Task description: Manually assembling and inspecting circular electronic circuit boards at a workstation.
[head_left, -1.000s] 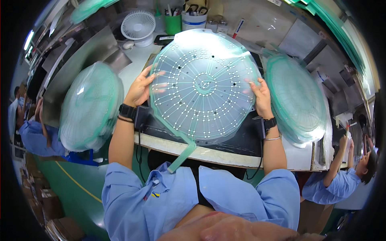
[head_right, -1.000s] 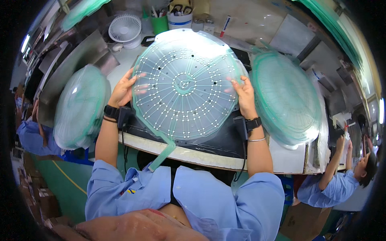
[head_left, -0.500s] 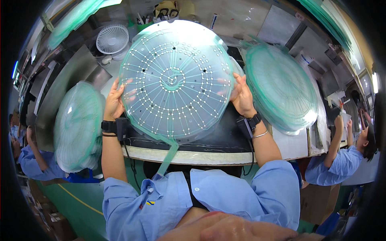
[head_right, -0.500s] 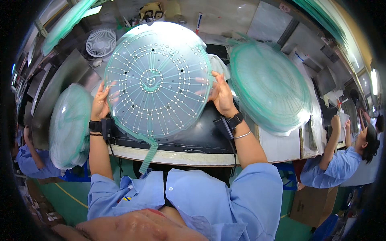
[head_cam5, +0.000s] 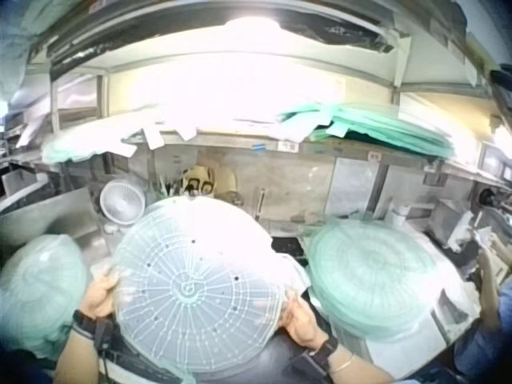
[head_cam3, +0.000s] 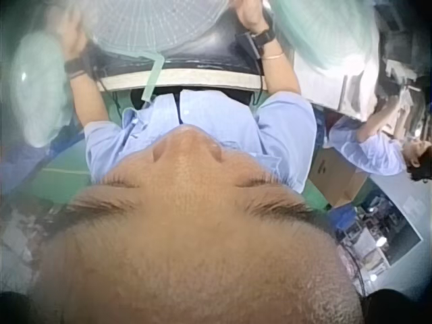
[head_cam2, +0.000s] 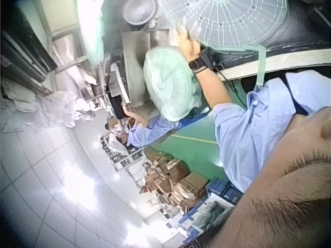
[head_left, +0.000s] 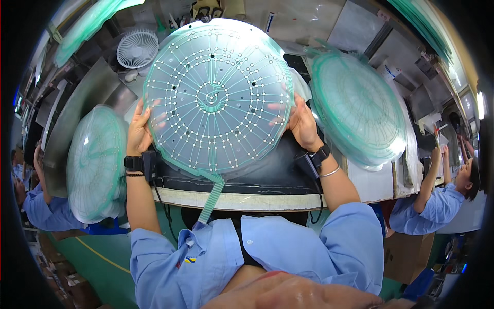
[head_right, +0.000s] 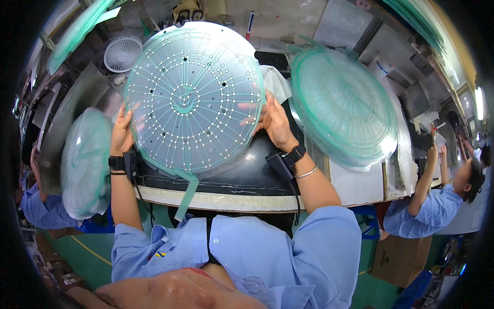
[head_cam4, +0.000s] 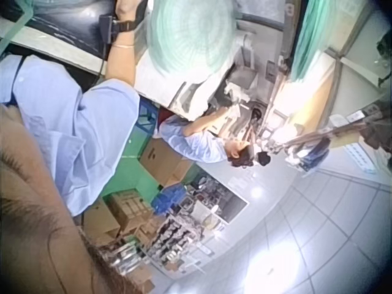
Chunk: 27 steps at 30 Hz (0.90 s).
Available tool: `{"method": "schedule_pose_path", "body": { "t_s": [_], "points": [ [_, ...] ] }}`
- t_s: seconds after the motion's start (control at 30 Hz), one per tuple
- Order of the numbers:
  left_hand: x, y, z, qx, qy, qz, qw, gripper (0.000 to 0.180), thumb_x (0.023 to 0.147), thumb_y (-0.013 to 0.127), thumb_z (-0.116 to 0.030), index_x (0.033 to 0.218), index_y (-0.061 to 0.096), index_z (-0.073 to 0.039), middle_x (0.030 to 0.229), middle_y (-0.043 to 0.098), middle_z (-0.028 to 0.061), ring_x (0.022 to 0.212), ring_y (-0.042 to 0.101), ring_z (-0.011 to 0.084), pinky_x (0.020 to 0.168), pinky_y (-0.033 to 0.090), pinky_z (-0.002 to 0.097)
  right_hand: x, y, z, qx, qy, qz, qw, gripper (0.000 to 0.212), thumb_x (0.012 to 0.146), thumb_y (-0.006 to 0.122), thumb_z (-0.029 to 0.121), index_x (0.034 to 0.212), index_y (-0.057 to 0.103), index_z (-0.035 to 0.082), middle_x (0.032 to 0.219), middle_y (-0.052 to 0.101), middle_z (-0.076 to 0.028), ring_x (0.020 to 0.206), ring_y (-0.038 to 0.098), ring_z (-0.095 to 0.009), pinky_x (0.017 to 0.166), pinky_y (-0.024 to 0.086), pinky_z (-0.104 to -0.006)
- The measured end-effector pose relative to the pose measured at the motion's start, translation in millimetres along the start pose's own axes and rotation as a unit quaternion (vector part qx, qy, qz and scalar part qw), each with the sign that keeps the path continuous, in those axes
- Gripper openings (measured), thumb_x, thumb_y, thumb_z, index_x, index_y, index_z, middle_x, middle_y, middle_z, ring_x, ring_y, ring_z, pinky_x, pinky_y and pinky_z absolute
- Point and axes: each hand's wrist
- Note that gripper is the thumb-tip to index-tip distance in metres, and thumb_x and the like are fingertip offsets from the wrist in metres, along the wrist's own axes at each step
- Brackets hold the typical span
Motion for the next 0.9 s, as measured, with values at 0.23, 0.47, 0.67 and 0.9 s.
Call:
{"method": "schedule_pose_path", "body": {
  "t_s": [0.23,0.47,0.67,0.9],
  "points": [
    [-1,0,2,0.006,0.001,-0.015,1.0,0.043,0.094,0.041,-0.009,0.136,0.031,-0.016,0.128,0.047,0.0139,0.096,0.061,0.0299,0.072,0.058,0.0393,-3,3,2,0.004,-0.004,0.017,1.0,0.062,0.095,0.021,0.048,0.141,0.016,0.006,0.126,0.049,-0.018,0.103,0.057,-0.026,0.078,0.052,-0.0387],
    [2,-2,3,0.015,-0.015,-0.014,1.0,0.044,0.095,0.039,-0.009,0.137,0.03,-0.013,0.13,0.045,0.0149,0.099,0.06,0.0301,0.076,0.057,0.0373,0,7,-2,0.091,0.009,-0.007,0.996,0.06,0.096,0.02,0.048,0.137,0.024,0.005,0.118,0.054,-0.021,0.087,0.064,-0.028,0.059,0.056,-0.0321],
    [4,-9,6,0.013,-0.022,-0.018,1.0,0.045,0.095,0.038,-0.008,0.138,0.027,-0.011,0.133,0.041,0.0181,0.102,0.059,0.0305,0.078,0.056,0.038,0,7,-3,0.071,0.025,0.012,0.997,0.065,0.095,0.016,0.049,0.139,0.018,0.0,0.13,0.045,-0.018,0.109,0.054,-0.028,0.088,0.048,-0.0402],
    [-2,-5,4,0.012,-0.023,-0.018,1.0,0.044,0.095,0.038,-0.007,0.137,0.027,-0.009,0.133,0.04,0.02,0.105,0.057,0.0311,0.082,0.054,0.0385,0,10,-7,0.101,0.053,0.005,0.993,0.065,0.096,0.017,0.048,0.137,0.021,-0.001,0.133,0.042,-0.017,0.115,0.049,-0.028,0.093,0.044,-0.0406]
  ]
}}
Point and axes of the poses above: each hand's wrist, its own x-axis towards the middle knuckle, its own y-axis out of the palm, z = x × y
